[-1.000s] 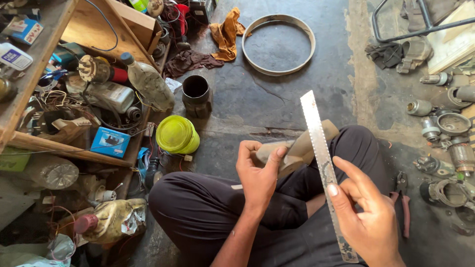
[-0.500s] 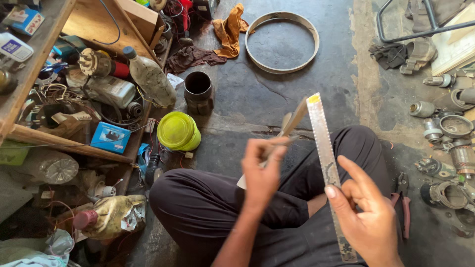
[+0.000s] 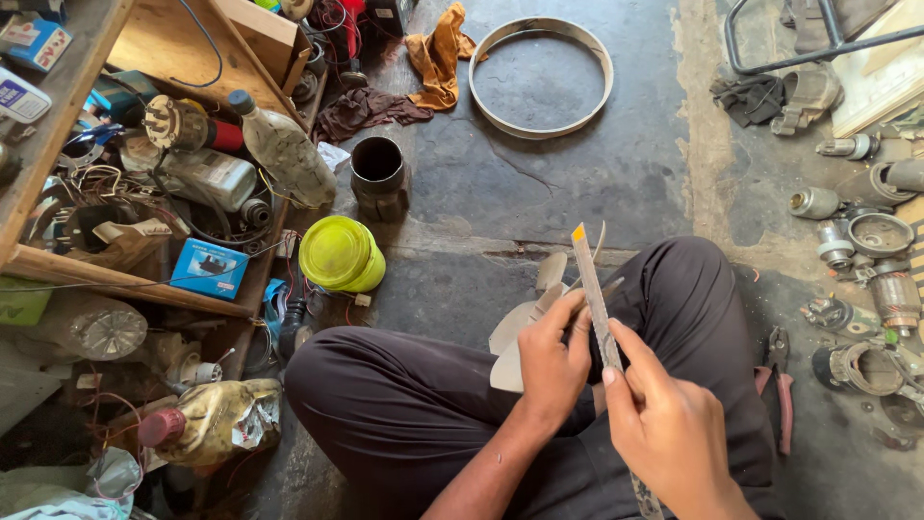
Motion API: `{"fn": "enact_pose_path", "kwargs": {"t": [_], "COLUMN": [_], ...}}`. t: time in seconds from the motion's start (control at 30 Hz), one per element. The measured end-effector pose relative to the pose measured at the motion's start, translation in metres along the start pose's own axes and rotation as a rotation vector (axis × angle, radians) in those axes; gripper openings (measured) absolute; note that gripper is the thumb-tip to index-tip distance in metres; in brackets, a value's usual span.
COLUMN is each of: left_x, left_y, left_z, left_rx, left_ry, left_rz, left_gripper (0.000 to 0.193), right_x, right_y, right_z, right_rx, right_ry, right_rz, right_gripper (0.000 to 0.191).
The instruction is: The person sits on the floor and uses a metal file to smooth the edges of a fan blade. They hold the blade with one hand and file along its curved edge with the other, rotating the blade to work on different sections.
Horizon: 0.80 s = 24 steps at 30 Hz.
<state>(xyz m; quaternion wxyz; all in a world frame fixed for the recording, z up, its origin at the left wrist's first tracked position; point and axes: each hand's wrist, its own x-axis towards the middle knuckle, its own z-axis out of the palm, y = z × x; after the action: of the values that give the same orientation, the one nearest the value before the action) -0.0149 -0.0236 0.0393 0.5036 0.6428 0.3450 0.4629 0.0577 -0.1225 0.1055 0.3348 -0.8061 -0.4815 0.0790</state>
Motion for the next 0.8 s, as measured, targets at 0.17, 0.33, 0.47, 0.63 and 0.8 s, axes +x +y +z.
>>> {"fn": "enact_pose_path", "kwargs": {"t": [0.17, 0.33, 0.47, 0.63, 0.8], "left_x": [-0.008, -0.008, -0.011, -0.010, -0.011], "left_y": [0.003, -0.006, -0.008, -0.004, -0.006], "left_z": [0.001, 0.001, 0.002, 0.001, 0.000], "left_rx": [0.000, -0.003, -0.002, -0.038, -0.034], "left_ry": [-0.031, 0.012, -0.028, -0.034, -0.022], "left_rz": [-0.027, 0.032, -0.046, -0.041, -0.028], "left_gripper": [0.019, 0.019, 0.017, 0.020, 0.018], "right_x": [0.050, 0.032, 0.005, 0.049, 0.031], "right_y": [0.009, 0.011, 0.009, 0.023, 0.011], "right_z": [-0.004, -0.011, 0.005, 0.012, -0.001], "right_rx": [-0.134, -0.042, -0.021, -0.113, -0.056], "right_ry": [0.067, 0.013, 0.037, 0.141, 0.068], "right_rz": [0.015, 0.057, -0.043, -0.012, 0.055], "right_gripper": [0.043, 0.042, 0.044, 0.042, 0.042]}}
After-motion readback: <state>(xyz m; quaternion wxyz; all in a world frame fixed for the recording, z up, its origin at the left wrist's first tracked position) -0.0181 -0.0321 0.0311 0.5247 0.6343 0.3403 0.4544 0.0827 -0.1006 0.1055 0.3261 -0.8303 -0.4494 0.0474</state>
